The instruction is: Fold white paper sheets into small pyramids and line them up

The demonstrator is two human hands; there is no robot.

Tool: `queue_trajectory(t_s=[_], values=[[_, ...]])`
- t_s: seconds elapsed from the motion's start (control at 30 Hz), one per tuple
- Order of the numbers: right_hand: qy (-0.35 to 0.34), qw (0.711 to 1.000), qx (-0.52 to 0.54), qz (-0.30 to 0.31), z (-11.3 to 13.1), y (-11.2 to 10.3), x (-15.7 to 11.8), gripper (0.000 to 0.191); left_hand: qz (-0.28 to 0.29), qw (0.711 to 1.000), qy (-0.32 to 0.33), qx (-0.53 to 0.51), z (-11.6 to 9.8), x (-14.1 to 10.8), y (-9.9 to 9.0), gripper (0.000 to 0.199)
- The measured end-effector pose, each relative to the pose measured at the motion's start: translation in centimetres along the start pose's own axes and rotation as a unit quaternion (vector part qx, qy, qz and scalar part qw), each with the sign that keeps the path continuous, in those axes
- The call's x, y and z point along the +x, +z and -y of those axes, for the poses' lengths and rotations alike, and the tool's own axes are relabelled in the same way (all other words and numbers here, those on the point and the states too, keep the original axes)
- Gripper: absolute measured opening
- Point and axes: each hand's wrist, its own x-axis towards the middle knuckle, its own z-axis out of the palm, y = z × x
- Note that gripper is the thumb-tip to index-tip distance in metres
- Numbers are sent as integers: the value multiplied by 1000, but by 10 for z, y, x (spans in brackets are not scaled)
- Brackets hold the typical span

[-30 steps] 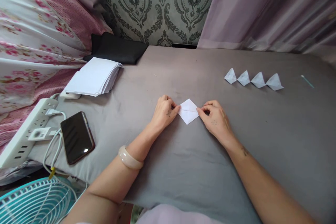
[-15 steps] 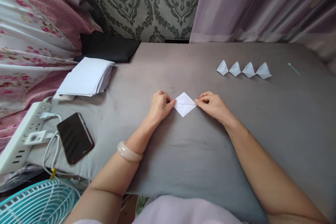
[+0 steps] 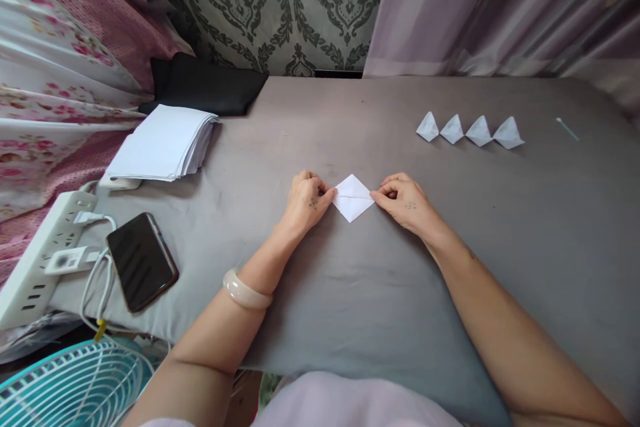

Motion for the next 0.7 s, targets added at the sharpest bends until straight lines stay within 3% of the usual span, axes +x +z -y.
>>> queue_trajectory(t_s=[0.33, 0.47, 0.6, 0.7], values=[[-7, 1000, -25, 6, -4, -9, 0, 18, 3, 1000, 8, 6, 0, 1, -1, 13], [21, 995, 86, 49, -9, -20, 2, 23, 4, 1000, 8, 8, 1, 1, -1, 13], [38, 974, 221, -36, 6, -24, 1, 21, 4, 1000, 9, 12, 0, 2, -2, 13], [5, 976, 216, -26, 28, -17, 0, 17, 4, 1000, 10, 16, -1, 2, -2, 14]])
